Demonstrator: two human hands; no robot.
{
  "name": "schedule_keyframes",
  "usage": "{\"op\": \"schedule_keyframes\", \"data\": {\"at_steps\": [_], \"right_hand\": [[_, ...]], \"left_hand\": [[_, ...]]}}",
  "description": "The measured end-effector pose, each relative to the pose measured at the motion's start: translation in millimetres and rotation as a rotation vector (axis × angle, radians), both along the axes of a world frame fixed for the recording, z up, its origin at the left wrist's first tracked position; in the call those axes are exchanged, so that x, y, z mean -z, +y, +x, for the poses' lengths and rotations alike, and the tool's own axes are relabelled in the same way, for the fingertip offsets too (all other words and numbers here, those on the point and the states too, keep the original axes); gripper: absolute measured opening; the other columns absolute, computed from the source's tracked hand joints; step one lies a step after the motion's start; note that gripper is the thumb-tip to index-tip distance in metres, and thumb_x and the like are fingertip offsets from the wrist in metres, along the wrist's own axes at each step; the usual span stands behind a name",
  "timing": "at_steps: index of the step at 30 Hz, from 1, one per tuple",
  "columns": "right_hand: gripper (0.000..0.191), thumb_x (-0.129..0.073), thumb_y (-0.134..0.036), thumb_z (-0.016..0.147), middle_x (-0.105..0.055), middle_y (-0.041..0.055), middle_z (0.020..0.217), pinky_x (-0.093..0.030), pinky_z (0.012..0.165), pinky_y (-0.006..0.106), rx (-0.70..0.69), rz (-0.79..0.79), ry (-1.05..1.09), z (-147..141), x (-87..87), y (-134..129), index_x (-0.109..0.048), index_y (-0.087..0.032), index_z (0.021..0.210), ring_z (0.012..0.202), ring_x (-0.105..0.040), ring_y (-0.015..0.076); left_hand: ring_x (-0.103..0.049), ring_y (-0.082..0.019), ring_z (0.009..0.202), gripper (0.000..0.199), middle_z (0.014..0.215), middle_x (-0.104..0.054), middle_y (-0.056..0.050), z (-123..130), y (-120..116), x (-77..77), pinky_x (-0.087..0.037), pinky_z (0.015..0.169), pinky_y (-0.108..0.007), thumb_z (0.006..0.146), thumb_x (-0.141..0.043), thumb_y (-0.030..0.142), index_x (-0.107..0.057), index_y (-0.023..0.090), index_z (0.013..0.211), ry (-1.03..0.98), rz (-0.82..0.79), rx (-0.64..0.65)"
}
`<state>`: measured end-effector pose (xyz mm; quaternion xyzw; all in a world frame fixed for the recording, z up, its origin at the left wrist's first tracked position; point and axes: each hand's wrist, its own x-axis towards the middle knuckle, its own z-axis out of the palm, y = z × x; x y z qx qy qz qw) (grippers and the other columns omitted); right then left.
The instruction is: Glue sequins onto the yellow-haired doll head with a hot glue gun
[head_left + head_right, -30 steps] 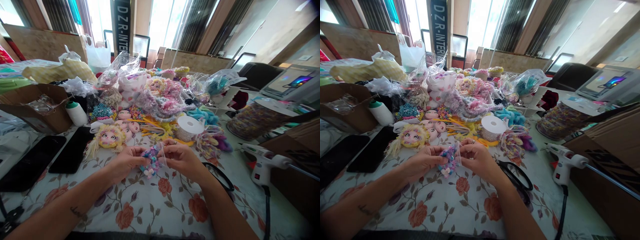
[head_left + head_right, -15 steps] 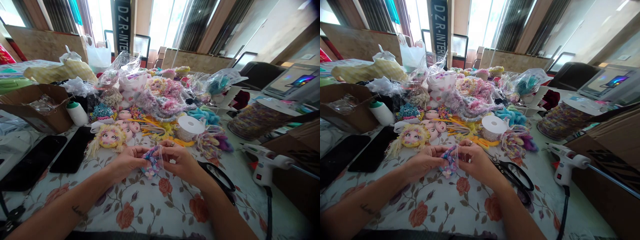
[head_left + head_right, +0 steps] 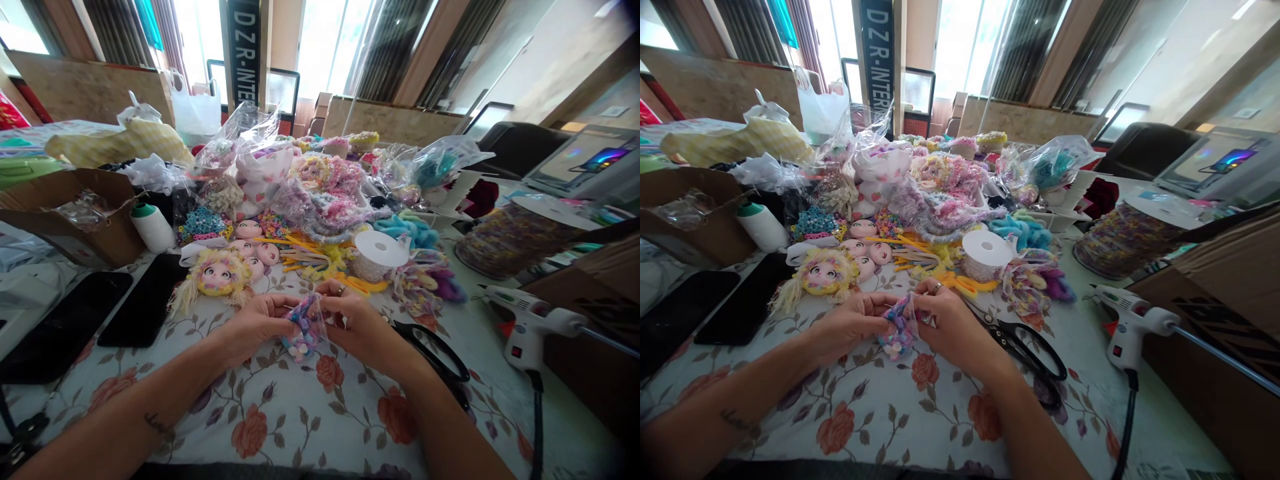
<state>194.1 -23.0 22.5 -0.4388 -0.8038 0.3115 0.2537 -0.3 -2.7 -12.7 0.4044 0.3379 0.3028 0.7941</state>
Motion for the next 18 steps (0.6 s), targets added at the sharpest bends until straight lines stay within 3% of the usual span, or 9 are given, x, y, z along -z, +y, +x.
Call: {"op": "schedule_keyframes", "data": {"at_steps": [7, 13, 18], "right_hand": [[0.016, -0.047, -0.013, 0.086, -0.049, 0.0041, 0.083, -0.042, 0.066, 0.026, 0.062, 0.041, 0.102, -4, -1.5, 2, -0.055, -0.019, 0.074, 0.078, -0.047, 0.0162], [0.016, -0.053, -0.029, 0.088, -0.050, 0.0088, 0.100, -0.044, 0.072, 0.027, 0.140, -0.079, 0.316, -5, 5.3, 6, -0.061, -0.018, 0.081, 0.093, -0.053, 0.0192], [0.016, -0.054, -0.027, 0.087, -0.055, 0.0093, 0.095, -0.045, 0.073, 0.028, 0.257, 0.063, 0.291, -11, 3.3, 4, -0.061, -0.018, 0.077, 0.093, -0.055, 0.0205]], "left_hand": [[-0.059, -0.011, 0.066, 0.036, 0.079, -0.069, -0.004, -1, 1, 0.7, -0.043, 0.065, -0.021, 0.064, -0.076, 0.012, -0.071, 0.016, 0.099, -0.024, -0.018, -0.047], [-0.060, -0.011, 0.073, 0.034, 0.083, -0.068, -0.004, -1, 0, -0.3, -0.044, 0.069, -0.019, 0.065, -0.077, 0.012, -0.069, 0.016, 0.098, -0.071, -0.041, -0.019], [-0.060, -0.009, 0.073, 0.036, 0.087, -0.068, -0.003, -1, 1, 1.5, -0.045, 0.071, -0.019, 0.065, -0.077, 0.010, -0.068, 0.017, 0.099, -0.118, -0.058, -0.045]]}}
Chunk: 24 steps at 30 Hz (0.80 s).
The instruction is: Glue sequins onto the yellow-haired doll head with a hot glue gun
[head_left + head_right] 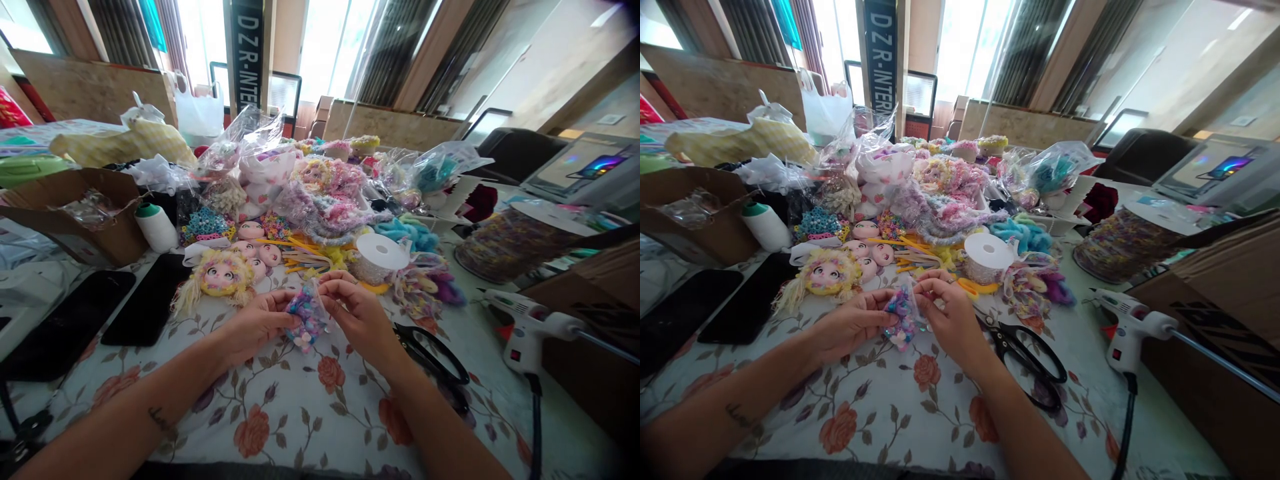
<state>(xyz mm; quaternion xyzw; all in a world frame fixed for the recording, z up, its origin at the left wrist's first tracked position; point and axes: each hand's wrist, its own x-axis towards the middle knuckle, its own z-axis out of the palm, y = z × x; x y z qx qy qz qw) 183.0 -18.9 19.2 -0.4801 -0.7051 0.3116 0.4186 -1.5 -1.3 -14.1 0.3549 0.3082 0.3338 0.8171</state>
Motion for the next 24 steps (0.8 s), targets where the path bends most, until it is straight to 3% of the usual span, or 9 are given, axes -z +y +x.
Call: {"op": "schedule_keyframes", "data": {"at_steps": [6, 11, 18, 21, 24], "right_hand": [[0.014, -0.054, -0.023, 0.087, -0.062, 0.0095, 0.096, -0.045, 0.082, 0.032, 0.028, 0.091, -0.040, -2, 5.7, 1, -0.063, -0.019, 0.076, 0.096, -0.059, 0.0216], [0.013, -0.056, -0.025, 0.086, -0.065, 0.0091, 0.100, -0.046, 0.082, 0.032, 0.111, 0.093, 0.080, -5, 4.1, -1, -0.064, -0.019, 0.077, 0.096, -0.061, 0.0216], [0.019, -0.066, -0.037, 0.080, -0.072, 0.0071, 0.090, -0.053, 0.073, 0.030, 0.236, -0.170, 0.479, -4, 5.0, 1, -0.065, -0.018, 0.082, 0.081, -0.065, 0.0191], [0.022, -0.074, -0.036, 0.073, -0.071, 0.0047, 0.080, -0.055, 0.066, 0.027, 0.230, -0.263, 0.686, 2, 7.2, 5, -0.065, -0.017, 0.081, 0.071, -0.065, 0.0154], [0.023, -0.079, -0.031, 0.067, -0.070, 0.0036, 0.073, -0.055, 0.059, 0.023, 0.231, -0.357, 0.759, 7, 6.5, 7, -0.067, -0.015, 0.079, 0.063, -0.064, 0.0129]], "left_hand": [[-0.059, -0.009, 0.072, 0.033, 0.085, -0.067, -0.003, 3, 1, -1.0, -0.043, 0.070, -0.019, 0.063, -0.079, 0.010, -0.068, 0.016, 0.093, -0.010, -0.017, -0.007], [-0.059, -0.009, 0.072, 0.033, 0.083, -0.066, -0.002, 4, 0, -0.6, -0.044, 0.070, -0.019, 0.064, -0.078, 0.010, -0.068, 0.016, 0.094, -0.020, -0.005, -0.001], [-0.061, -0.010, 0.072, 0.030, 0.081, -0.066, -0.002, 0, 1, 2.9, -0.046, 0.071, -0.020, 0.064, -0.078, 0.011, -0.067, 0.015, 0.092, -0.004, 0.001, -0.037], [-0.062, -0.010, 0.073, 0.032, 0.081, -0.067, -0.002, -2, 3, 1.0, -0.047, 0.070, -0.019, 0.065, -0.077, 0.009, -0.066, 0.015, 0.094, 0.003, -0.004, -0.065], [-0.064, -0.012, 0.075, 0.030, 0.087, -0.069, -0.005, -6, 7, -3.1, -0.050, 0.071, -0.020, 0.068, -0.074, 0.008, -0.066, 0.015, 0.096, -0.007, 0.022, -0.078]]}}
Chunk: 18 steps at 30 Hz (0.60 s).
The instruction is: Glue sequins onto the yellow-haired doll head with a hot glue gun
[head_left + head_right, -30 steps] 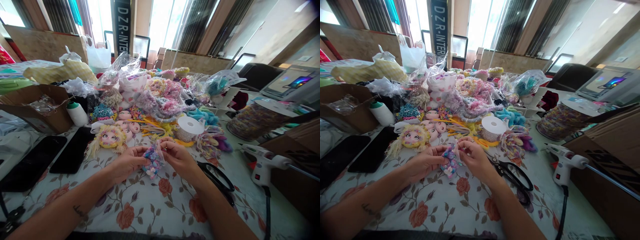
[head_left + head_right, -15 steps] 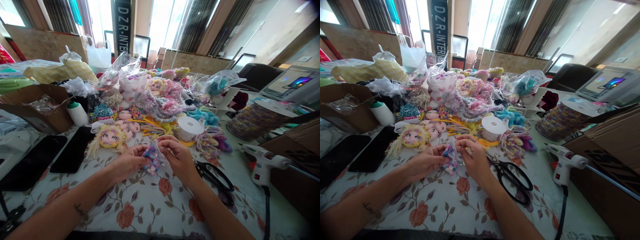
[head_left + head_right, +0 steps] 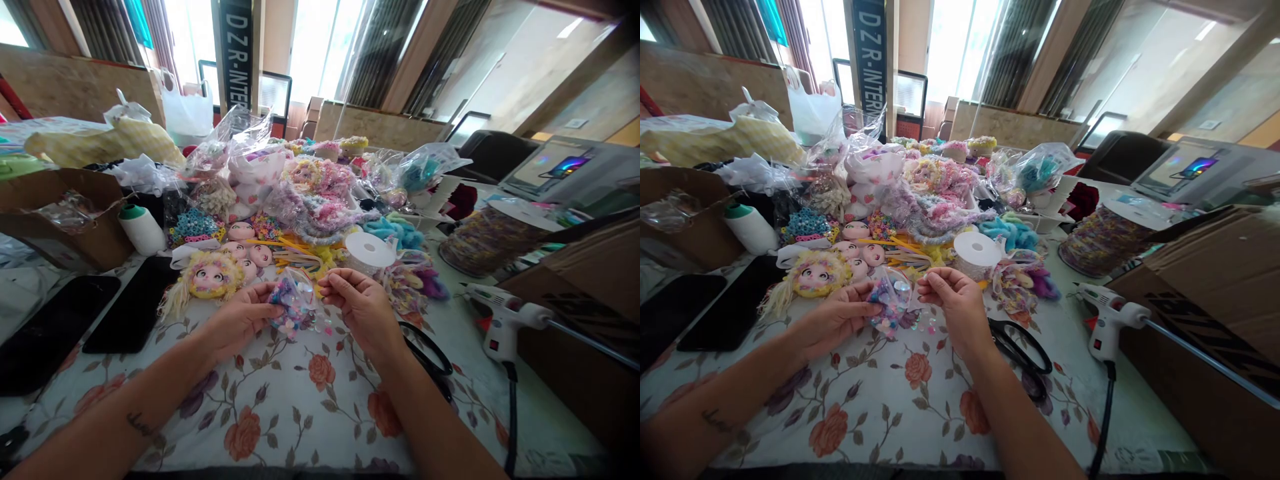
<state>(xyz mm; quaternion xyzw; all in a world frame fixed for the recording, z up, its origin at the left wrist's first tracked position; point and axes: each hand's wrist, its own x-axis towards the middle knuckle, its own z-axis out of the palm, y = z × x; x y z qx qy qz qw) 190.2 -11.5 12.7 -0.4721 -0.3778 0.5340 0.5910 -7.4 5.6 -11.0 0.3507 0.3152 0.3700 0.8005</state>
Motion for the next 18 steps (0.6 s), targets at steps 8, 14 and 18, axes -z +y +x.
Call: {"op": "schedule_keyframes", "data": {"at_steps": [8, 14, 18], "right_hand": [[0.025, -0.083, -0.026, 0.060, -0.074, 0.0044, 0.073, -0.059, 0.065, 0.026, -0.088, -0.071, -0.058, 7, -3.1, 0, -0.070, -0.016, 0.078, 0.067, -0.070, 0.0160], [0.020, -0.079, -0.026, 0.062, -0.071, 0.0016, 0.064, -0.057, 0.058, 0.025, -0.304, -0.128, -0.252, 12, 0.5, 1, -0.074, -0.015, 0.077, 0.057, -0.066, 0.0128], [0.009, -0.072, -0.021, 0.068, -0.066, -0.0016, 0.054, -0.050, 0.047, 0.020, -0.432, -0.178, -0.419, 13, 3.4, 1, -0.074, -0.016, 0.074, 0.046, -0.060, 0.0094]], "left_hand": [[-0.063, -0.008, 0.067, 0.023, 0.081, -0.067, -0.003, -9, 10, -9.3, -0.053, 0.065, -0.016, 0.072, -0.065, -0.002, -0.066, 0.013, 0.088, -0.024, -0.025, -0.129], [-0.062, -0.007, 0.063, 0.022, 0.078, -0.066, -0.002, -8, 9, -13.6, -0.054, 0.063, -0.015, 0.074, -0.059, -0.007, -0.067, 0.012, 0.084, 0.008, -0.044, -0.152], [-0.062, -0.007, 0.065, 0.022, 0.079, -0.066, -0.002, -6, 8, -15.0, -0.054, 0.065, -0.015, 0.075, -0.057, -0.007, -0.067, 0.012, 0.083, 0.012, -0.032, -0.141]]}}
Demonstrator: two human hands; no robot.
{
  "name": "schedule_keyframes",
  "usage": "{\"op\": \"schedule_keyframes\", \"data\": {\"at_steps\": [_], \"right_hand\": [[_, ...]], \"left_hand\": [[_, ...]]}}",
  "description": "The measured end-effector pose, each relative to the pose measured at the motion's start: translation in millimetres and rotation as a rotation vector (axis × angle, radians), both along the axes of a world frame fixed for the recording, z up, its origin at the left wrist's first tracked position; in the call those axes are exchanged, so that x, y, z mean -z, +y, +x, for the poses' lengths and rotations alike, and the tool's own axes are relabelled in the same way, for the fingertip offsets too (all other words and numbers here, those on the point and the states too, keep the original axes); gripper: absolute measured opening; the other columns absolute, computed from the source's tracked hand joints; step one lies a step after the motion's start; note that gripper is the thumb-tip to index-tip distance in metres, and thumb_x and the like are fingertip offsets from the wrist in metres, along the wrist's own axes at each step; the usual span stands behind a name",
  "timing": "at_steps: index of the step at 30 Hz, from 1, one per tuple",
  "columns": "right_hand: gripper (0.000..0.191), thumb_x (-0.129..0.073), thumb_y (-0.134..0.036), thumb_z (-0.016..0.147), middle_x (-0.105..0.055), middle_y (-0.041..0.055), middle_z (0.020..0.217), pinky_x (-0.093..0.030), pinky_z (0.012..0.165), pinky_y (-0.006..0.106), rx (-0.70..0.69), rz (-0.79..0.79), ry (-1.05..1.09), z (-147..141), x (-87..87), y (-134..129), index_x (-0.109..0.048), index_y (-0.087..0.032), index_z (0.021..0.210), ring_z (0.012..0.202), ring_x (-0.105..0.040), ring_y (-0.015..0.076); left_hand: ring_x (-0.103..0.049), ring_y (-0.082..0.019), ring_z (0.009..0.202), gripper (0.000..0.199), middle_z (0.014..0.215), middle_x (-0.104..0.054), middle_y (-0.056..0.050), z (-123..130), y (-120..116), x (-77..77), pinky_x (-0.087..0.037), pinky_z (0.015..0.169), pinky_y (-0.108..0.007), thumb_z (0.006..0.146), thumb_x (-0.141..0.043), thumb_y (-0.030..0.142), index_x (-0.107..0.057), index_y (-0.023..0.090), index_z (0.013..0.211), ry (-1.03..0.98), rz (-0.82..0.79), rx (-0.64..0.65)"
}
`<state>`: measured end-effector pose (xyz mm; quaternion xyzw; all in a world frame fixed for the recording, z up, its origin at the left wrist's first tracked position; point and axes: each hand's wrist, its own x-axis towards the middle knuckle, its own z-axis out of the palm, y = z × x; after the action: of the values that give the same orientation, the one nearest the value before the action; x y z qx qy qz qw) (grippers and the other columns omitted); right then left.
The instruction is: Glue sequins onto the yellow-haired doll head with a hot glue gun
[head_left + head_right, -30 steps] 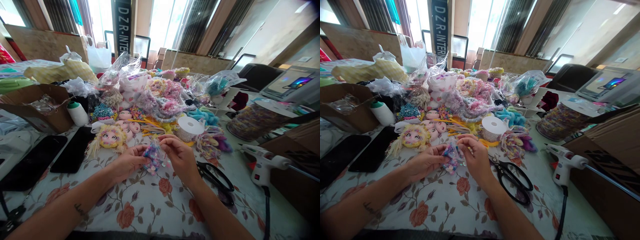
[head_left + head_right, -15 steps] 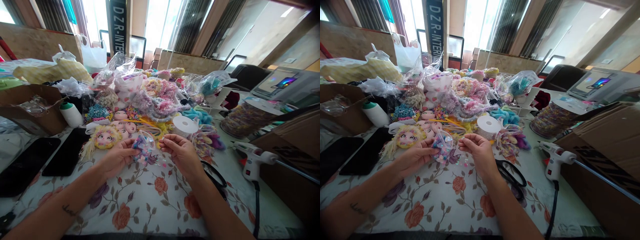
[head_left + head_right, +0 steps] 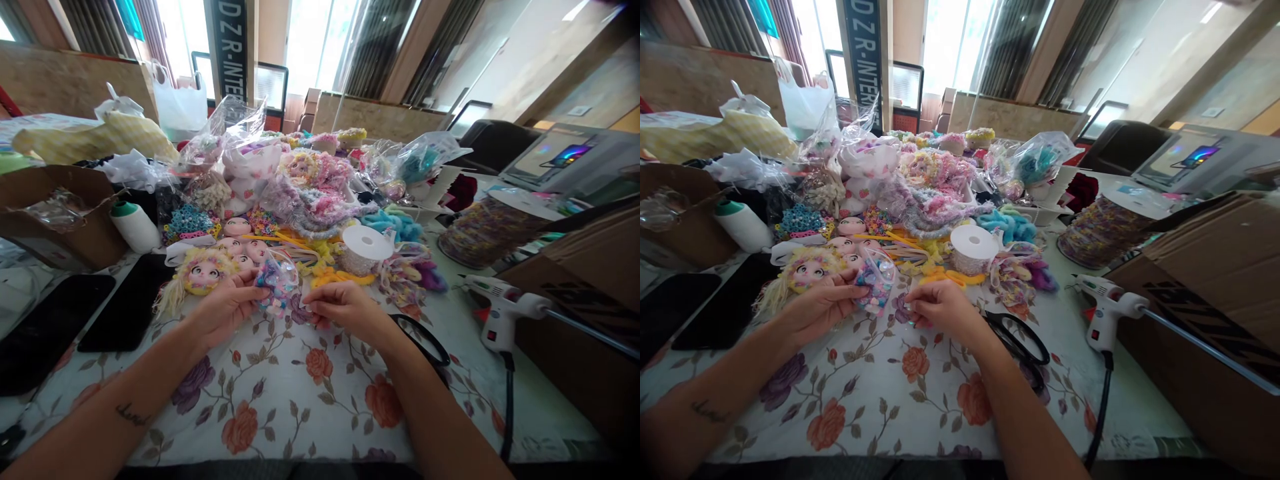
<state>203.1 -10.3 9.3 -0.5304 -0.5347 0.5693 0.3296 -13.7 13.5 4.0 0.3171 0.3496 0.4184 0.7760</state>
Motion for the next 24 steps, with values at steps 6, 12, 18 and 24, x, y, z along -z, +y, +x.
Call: {"op": "schedule_keyframes", "data": {"at_steps": [6, 12, 18, 24], "right_hand": [[0.009, -0.066, -0.022, 0.073, -0.066, -0.0004, 0.060, -0.053, 0.053, 0.023, -0.064, -0.004, -0.078, 6, 4.2, 1, -0.073, -0.016, 0.075, 0.053, -0.063, 0.0120], [0.022, -0.076, -0.031, 0.066, -0.068, 0.0022, 0.067, -0.055, 0.048, 0.025, 0.024, 0.017, 0.063, 13, -1.3, 4, -0.071, -0.015, 0.079, 0.053, -0.064, 0.0143], [0.029, -0.079, -0.037, 0.066, -0.069, 0.0031, 0.066, -0.055, 0.048, 0.020, 0.080, -0.007, 0.139, 16, -4.6, 6, -0.071, -0.012, 0.077, 0.052, -0.063, 0.0108], [0.033, -0.073, -0.043, 0.073, -0.069, 0.0049, 0.063, -0.057, 0.052, 0.019, 0.068, -0.083, 0.208, 18, -1.5, 9, -0.071, -0.011, 0.078, 0.053, -0.065, 0.0112]], "left_hand": [[-0.063, -0.008, 0.065, 0.023, 0.078, -0.067, -0.002, 0, 1, 3.5, -0.055, 0.064, -0.016, 0.074, -0.058, -0.007, -0.067, 0.012, 0.084, 0.006, -0.026, 0.006], [-0.064, -0.009, 0.068, 0.025, 0.081, -0.068, -0.003, -1, 2, 8.2, -0.056, 0.067, -0.017, 0.074, -0.059, -0.006, -0.067, 0.012, 0.087, 0.010, -0.031, 0.026], [-0.065, -0.009, 0.068, 0.025, 0.080, -0.068, -0.004, -1, 2, 10.7, -0.056, 0.067, -0.018, 0.074, -0.059, -0.006, -0.067, 0.012, 0.090, 0.010, -0.017, 0.052], [-0.064, -0.009, 0.069, 0.025, 0.080, -0.068, -0.004, -2, 3, 14.8, -0.056, 0.068, -0.018, 0.074, -0.061, -0.005, -0.067, 0.012, 0.091, 0.003, -0.011, 0.064]]}}
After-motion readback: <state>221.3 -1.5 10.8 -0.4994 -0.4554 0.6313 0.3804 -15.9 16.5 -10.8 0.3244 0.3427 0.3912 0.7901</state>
